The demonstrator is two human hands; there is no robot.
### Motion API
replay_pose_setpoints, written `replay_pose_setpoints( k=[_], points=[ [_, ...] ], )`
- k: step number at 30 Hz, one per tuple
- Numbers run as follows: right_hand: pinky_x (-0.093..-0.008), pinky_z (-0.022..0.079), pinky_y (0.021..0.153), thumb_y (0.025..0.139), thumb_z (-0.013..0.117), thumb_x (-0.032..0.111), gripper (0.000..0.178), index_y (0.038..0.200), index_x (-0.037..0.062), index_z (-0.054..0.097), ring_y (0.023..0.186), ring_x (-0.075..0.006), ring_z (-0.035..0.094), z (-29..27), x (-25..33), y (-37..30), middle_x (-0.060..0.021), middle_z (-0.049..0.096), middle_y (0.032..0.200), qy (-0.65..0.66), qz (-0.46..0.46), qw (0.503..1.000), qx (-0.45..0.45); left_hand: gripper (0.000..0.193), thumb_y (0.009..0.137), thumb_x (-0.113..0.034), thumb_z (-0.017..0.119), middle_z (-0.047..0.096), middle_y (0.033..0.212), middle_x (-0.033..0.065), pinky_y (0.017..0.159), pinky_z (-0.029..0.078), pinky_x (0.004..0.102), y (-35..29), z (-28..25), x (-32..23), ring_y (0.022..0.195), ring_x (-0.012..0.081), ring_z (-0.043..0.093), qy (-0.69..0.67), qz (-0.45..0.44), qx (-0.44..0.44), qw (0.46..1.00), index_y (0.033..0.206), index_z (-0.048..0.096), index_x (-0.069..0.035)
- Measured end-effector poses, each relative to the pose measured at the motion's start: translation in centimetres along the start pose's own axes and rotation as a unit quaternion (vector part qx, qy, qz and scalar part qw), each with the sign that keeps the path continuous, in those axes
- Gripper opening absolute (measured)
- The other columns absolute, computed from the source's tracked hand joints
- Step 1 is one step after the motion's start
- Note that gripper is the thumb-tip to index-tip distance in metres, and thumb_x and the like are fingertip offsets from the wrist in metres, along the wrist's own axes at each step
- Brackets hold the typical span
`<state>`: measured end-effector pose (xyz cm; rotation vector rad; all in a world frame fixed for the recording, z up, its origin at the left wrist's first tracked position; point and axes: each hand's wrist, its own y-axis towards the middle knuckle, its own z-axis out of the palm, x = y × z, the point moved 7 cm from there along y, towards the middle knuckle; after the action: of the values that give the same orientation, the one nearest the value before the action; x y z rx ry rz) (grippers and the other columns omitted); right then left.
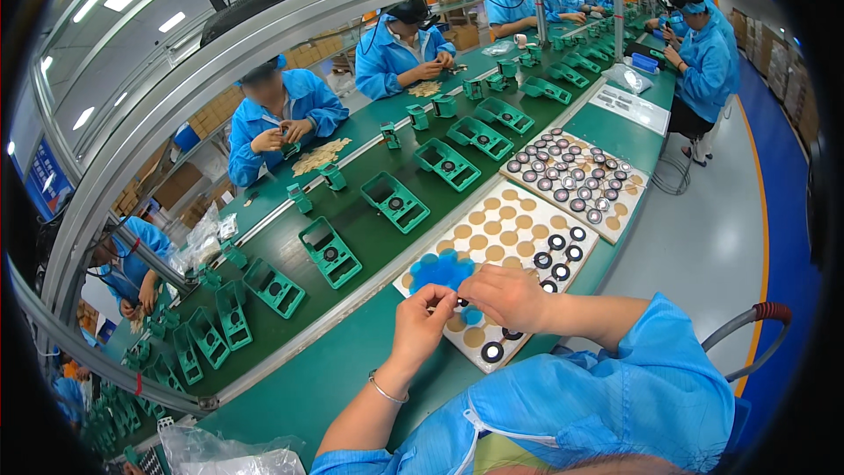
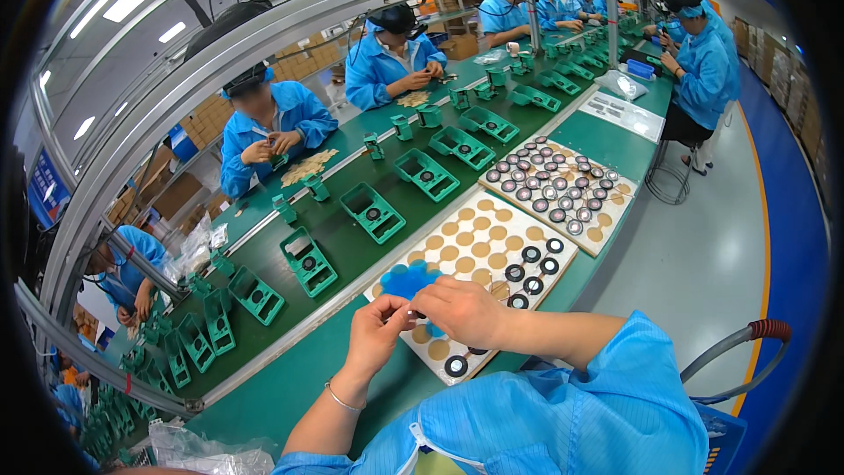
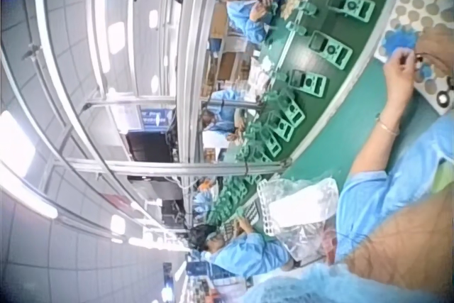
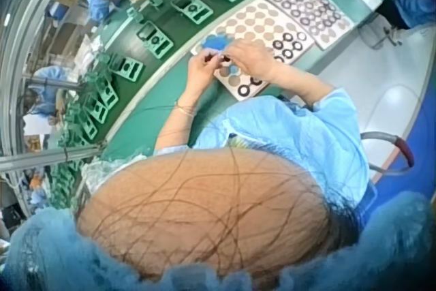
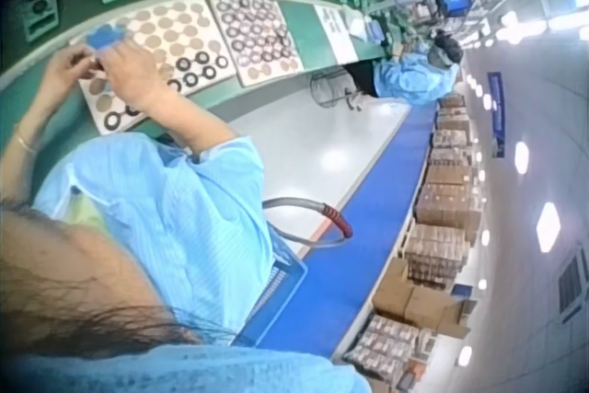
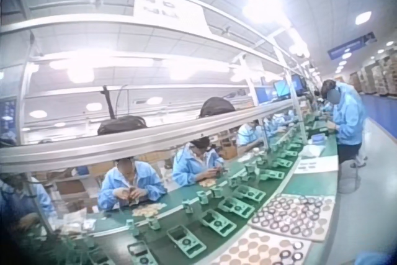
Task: The person assembles small electronic components by hand, placing circular pads from a grid sheet onto green housings on an assembly line.
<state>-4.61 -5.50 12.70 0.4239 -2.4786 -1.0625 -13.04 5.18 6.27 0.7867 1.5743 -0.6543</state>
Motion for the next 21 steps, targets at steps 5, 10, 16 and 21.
replay_pose_setpoints(
  k=[5, 10, 16, 21],
  points=[
    [-0.0323, 0.047, 0.062, 0.072, 0.061, 0.002, 0.019, 0.090, 0.0048, 0.057, 0.073, -0.0223, 0.056, -0.1, -0.2, -0.1, -0.0058, 0.060, 0.083, -0.004, 0.013, 1.000, -0.005, 0.010, 0.086, -0.008, 0.059, 0.056, 0.080, 0.0023, 0.063, 0.043, 0.0217, 0.0, 0.0, -0.9, 0.069, 0.0085, 0.052, 0.141, 0.101, -0.018, 0.985, 0.085, 0.063, 0.001],
    [-0.0312, 0.048, 0.062, 0.074, 0.061, 0.003, 0.017, 0.090, 0.0046, 0.057, 0.073, -0.0218, 0.057, -0.1, -0.2, -0.2, -0.0057, 0.060, 0.083, -0.019, 0.018, 1.000, -0.017, 0.008, 0.084, -0.006, 0.060, 0.054, 0.081, 0.0023, 0.063, 0.042, 0.0216, -0.1, 0.4, -0.9, 0.070, 0.0081, 0.052, 0.123, 0.049, -0.010, 0.991, 0.085, 0.063, 0.001],
    [-0.0304, 0.049, 0.060, 0.073, 0.060, 0.003, 0.017, 0.090, 0.0044, 0.056, 0.072, -0.0211, 0.057, 0.3, 0.2, -0.5, -0.0054, 0.060, 0.083, -0.050, 0.004, 0.999, -0.013, 0.008, 0.082, -0.005, 0.060, 0.056, 0.083, 0.0030, 0.065, 0.044, 0.0220, 0.2, 0.3, -0.3, 0.072, 0.0084, 0.054, 0.107, 0.028, -0.006, 0.994, 0.085, 0.062, 0.003],
    [-0.0306, 0.049, 0.059, 0.072, 0.060, 0.003, 0.018, 0.090, 0.0042, 0.056, 0.072, -0.0213, 0.056, 0.6, 0.4, -0.5, -0.0053, 0.059, 0.083, -0.052, -0.007, 0.999, -0.015, 0.008, 0.080, -0.005, 0.060, 0.056, 0.081, 0.0034, 0.063, 0.043, 0.0224, 0.3, 0.0, 0.6, 0.069, 0.0085, 0.052, 0.078, 0.014, -0.004, 0.997, 0.083, 0.062, 0.002]
  ],
)
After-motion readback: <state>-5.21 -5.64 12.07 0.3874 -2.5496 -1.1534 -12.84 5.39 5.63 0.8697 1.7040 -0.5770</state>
